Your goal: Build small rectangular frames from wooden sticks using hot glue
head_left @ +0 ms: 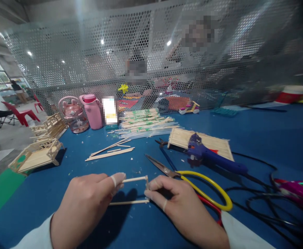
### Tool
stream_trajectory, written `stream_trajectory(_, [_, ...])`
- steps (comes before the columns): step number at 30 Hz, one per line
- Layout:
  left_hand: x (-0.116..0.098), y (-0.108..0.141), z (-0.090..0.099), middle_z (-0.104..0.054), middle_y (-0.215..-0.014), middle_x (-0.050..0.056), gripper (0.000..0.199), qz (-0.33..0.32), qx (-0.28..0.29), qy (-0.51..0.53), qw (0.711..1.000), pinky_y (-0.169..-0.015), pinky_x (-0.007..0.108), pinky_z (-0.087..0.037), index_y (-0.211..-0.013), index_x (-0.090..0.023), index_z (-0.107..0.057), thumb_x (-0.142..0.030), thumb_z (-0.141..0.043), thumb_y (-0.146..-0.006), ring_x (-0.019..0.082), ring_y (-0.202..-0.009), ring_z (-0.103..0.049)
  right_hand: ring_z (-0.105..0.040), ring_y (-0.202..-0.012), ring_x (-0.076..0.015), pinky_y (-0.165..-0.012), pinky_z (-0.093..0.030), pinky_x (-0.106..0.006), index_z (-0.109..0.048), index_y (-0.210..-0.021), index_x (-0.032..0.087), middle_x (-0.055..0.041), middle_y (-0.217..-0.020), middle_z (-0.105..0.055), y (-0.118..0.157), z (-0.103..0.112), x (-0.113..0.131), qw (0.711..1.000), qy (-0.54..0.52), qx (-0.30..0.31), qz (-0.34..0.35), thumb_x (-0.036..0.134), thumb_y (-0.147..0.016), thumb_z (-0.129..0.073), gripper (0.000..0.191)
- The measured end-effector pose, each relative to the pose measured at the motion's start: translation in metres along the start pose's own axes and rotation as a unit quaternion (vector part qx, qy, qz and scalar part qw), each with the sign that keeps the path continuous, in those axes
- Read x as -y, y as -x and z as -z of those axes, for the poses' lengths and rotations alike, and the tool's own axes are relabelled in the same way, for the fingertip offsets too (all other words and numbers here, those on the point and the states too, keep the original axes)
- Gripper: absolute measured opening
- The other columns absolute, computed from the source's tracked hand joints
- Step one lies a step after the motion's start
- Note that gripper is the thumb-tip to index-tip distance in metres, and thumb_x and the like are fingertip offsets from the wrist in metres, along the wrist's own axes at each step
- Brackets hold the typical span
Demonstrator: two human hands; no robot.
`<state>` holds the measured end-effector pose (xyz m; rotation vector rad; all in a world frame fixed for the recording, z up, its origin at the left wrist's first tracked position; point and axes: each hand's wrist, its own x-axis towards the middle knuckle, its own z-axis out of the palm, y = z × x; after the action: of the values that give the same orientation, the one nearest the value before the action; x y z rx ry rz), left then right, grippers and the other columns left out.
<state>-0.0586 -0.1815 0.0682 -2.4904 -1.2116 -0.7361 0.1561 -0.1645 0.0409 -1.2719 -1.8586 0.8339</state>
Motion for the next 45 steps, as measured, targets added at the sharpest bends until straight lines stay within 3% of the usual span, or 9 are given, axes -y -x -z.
stream_trajectory(45, [0.0013,0.001,-0.0002,-0.056,-0.054,-0.005,0.021,0.001,0.001,0.001,1.0,-0.041,0.021,-0.032,-0.101,-0.024,-0.06,-0.027,-0.042,-0.09,0.011,-0.041,-0.051,-0.058,-0.06,-0.0114,-0.058,-0.045,-0.022,-0.059,-0.062,0.022,0.0038,-0.063,-0.063,-0.0012,0.0019,0.0007,0.999,0.026,0.001,0.032,0.023,-0.075,-0.057,0.012])
